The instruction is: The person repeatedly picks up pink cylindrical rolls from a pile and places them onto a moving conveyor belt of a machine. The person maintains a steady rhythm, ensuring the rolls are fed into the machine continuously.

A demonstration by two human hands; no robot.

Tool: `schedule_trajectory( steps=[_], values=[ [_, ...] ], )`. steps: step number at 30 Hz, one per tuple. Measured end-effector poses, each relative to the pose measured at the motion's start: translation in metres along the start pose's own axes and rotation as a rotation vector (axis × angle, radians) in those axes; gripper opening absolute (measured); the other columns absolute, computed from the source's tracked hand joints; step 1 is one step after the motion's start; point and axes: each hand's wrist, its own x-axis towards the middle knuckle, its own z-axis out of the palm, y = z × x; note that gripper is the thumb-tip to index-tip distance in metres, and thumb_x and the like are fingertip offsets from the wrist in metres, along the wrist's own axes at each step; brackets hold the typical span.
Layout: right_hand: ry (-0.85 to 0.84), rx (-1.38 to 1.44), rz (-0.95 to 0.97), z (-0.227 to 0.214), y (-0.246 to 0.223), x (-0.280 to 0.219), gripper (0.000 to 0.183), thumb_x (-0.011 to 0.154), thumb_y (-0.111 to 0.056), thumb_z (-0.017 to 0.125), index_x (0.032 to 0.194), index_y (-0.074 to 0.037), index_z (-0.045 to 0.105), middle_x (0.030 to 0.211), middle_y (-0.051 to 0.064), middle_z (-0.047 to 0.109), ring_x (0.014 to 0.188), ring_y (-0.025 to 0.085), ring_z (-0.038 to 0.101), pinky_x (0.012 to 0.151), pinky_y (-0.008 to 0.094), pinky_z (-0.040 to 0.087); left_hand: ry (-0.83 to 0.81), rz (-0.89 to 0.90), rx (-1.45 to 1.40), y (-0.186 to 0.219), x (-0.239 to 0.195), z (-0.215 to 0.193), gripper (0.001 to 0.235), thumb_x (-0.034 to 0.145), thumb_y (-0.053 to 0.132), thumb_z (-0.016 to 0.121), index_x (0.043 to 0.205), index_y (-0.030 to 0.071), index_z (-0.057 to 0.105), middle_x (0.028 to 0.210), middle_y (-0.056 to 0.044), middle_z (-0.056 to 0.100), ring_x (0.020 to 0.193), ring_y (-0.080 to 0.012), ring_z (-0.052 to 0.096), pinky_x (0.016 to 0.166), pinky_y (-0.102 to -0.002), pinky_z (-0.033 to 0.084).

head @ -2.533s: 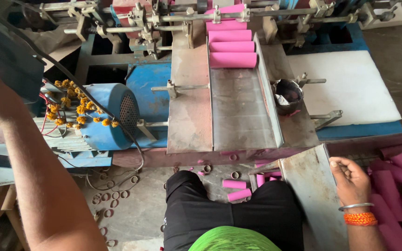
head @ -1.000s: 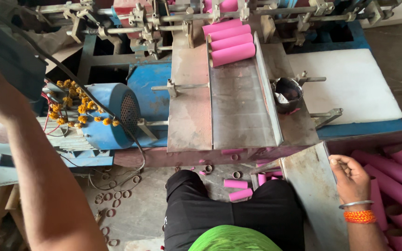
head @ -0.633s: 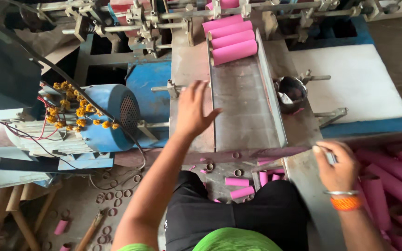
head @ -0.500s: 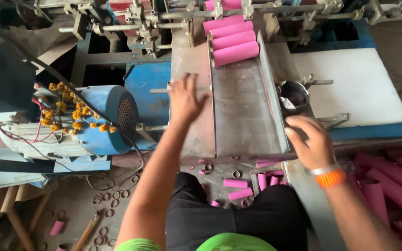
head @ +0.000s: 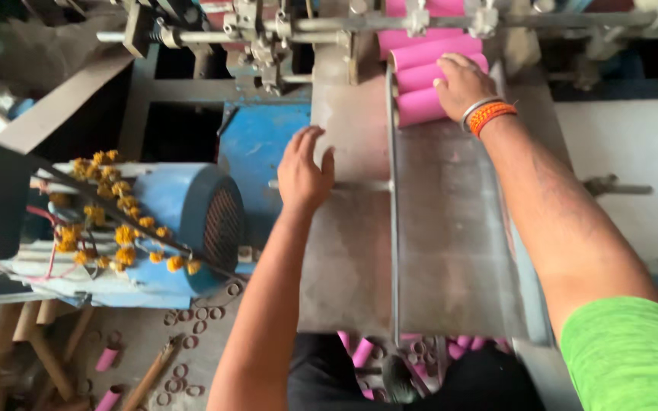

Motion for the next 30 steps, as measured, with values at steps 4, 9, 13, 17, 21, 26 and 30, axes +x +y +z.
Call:
schedule_trajectory(
  steps=[4,9,13,17,21,26,30],
  values=[
    [0.013,-0.116,-0.021,0.039,0.048,0.06,0.045,0.1,-0.027,0.061,0.136,0.0,0.061,0.142,0.024,0.059,0.132,0.042,0.052,0.107,0.053,0.04,-0.003,0.014,0.0,0.013,0.0,-0.009,0.026,0.09,0.019,0.072,0.115,0.014,0.068,0.124,-0.005,0.07,0.115,-0.0313,0.066,0.094,-0.041,0.054],
    [-0.157,-0.378,-0.082,0.064,0.072,0.113,0.038,0.117,-0.031,0.041,0.122,-0.001,0.065,0.138,0.024,0.065,0.127,0.041,0.055,0.115,0.05,0.041,-0.032,0.011,0.017,0.019,0.002,-0.015,0.016,0.092,0.019,0.07,0.108,0.016,0.069,0.116,-0.001,0.073,0.105,-0.0274,0.069,0.086,-0.039,0.056],
    [-0.046,-0.242,-0.111,0.058,0.06,0.12,0.053,0.109,-0.044,0.045,0.132,-0.001,0.066,0.14,0.03,0.058,0.129,0.052,0.045,0.106,0.063,0.031,-0.061,-0.007,0.036,0.019,0.003,-0.015,0.011,0.093,0.02,0.07,0.103,0.017,0.071,0.107,0.001,0.074,0.097,-0.026,0.07,0.078,-0.039,0.056],
    [-0.002,-0.375,-0.123,0.043,0.029,0.11,0.054,0.101,-0.048,0.052,0.129,-0.004,0.069,0.139,0.032,0.057,0.127,0.054,0.043,0.106,0.064,0.03,-0.086,-0.025,0.03,0.021,0.001,-0.016,0.006,0.093,0.02,0.07,0.098,0.017,0.071,0.1,0.001,0.074,0.092,-0.0258,0.071,0.075,-0.039,0.056],
    [-0.245,-0.192,0.247,0.026,0.008,0.098,0.065,0.107,-0.057,0.051,0.14,-0.002,0.064,0.146,0.029,0.06,0.138,0.045,0.049,0.121,0.054,0.035,-0.081,-0.034,0.036,0.023,0.004,-0.017,0.004,0.091,0.02,0.07,0.094,0.018,0.071,0.095,0.002,0.074,0.09,-0.0256,0.071,0.072,-0.039,0.055],
    [-0.04,-0.185,0.108,0.028,0.008,0.076,0.075,0.098,-0.062,0.061,0.137,0.003,0.059,0.143,0.028,0.054,0.132,0.047,0.043,0.11,0.054,0.032,-0.032,0.027,0.019,0.018,0.002,-0.014,0.004,0.09,0.019,0.071,0.093,0.017,0.071,0.095,0.0,0.073,0.091,-0.0263,0.07,0.075,-0.039,0.056],
    [-0.02,-0.201,0.085,0.035,0.014,0.071,0.074,0.093,-0.062,0.063,0.132,0.0,0.062,0.144,0.024,0.054,0.134,0.046,0.042,0.107,0.054,0.031,-0.052,-0.007,0.013,0.018,0.003,-0.014,0.004,0.09,0.019,0.071,0.093,0.016,0.072,0.094,0.001,0.074,0.09,-0.0258,0.071,0.074,-0.039,0.055]
  ],
)
